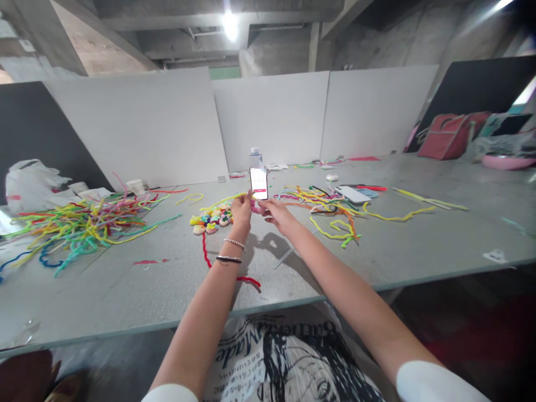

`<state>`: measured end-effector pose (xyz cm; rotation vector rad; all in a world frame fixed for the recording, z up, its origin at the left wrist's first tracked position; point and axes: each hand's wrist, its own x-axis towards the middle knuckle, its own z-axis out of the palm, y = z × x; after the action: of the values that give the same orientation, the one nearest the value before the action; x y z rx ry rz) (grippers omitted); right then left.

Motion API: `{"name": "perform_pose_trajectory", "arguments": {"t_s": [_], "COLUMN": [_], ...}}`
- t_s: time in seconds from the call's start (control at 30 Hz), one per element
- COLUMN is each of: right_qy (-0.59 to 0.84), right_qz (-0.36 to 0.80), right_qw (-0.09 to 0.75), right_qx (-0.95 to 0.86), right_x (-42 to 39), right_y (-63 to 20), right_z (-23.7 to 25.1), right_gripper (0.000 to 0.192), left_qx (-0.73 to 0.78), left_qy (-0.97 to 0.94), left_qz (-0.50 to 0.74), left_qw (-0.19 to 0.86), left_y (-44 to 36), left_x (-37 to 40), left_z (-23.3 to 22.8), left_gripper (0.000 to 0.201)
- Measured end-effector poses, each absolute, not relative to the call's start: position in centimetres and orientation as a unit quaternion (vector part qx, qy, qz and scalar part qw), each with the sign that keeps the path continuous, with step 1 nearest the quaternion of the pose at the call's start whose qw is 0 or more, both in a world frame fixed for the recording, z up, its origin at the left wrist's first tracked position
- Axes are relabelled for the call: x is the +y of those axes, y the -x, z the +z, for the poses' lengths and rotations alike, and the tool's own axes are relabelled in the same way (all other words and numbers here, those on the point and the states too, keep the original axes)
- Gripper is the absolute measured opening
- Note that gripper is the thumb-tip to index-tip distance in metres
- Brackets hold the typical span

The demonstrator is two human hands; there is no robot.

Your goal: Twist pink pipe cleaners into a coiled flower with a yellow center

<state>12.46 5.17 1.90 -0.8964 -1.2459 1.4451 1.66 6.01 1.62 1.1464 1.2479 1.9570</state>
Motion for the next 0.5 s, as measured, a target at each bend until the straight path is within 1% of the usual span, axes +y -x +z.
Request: {"name": "perform_pose_trajectory", "arguments": {"t_s": [0.1, 0.27, 0.5], "right_qy": [0.373, 0.377, 0.34], "right_qz": [0.588, 0.576, 0.627], "right_qw": [0.496, 0.495, 0.496], "right_qx": [-0.519, -0.53, -0.494], "right_x": [5.13, 5.18, 5.4], "right_y": [-12.25, -11.99, -12.04], "right_z": [1.84, 1.6, 1.32], "right_gripper": [0.017, 0.02, 0.023], "left_qx": [0.477, 0.47, 0.451], "left_qy": [-0.413, -0.4, -0.461], "left_qz": [0.733, 0.739, 0.7], "left_qw": [0.253, 0.27, 0.305], "left_y": [-1.66, -1.57, -1.35], "left_x": [6.12, 6.04, 5.87], "left_z": [1.62, 1.79, 1.62], "left_gripper": [0.041, 0.04, 0.046]}}
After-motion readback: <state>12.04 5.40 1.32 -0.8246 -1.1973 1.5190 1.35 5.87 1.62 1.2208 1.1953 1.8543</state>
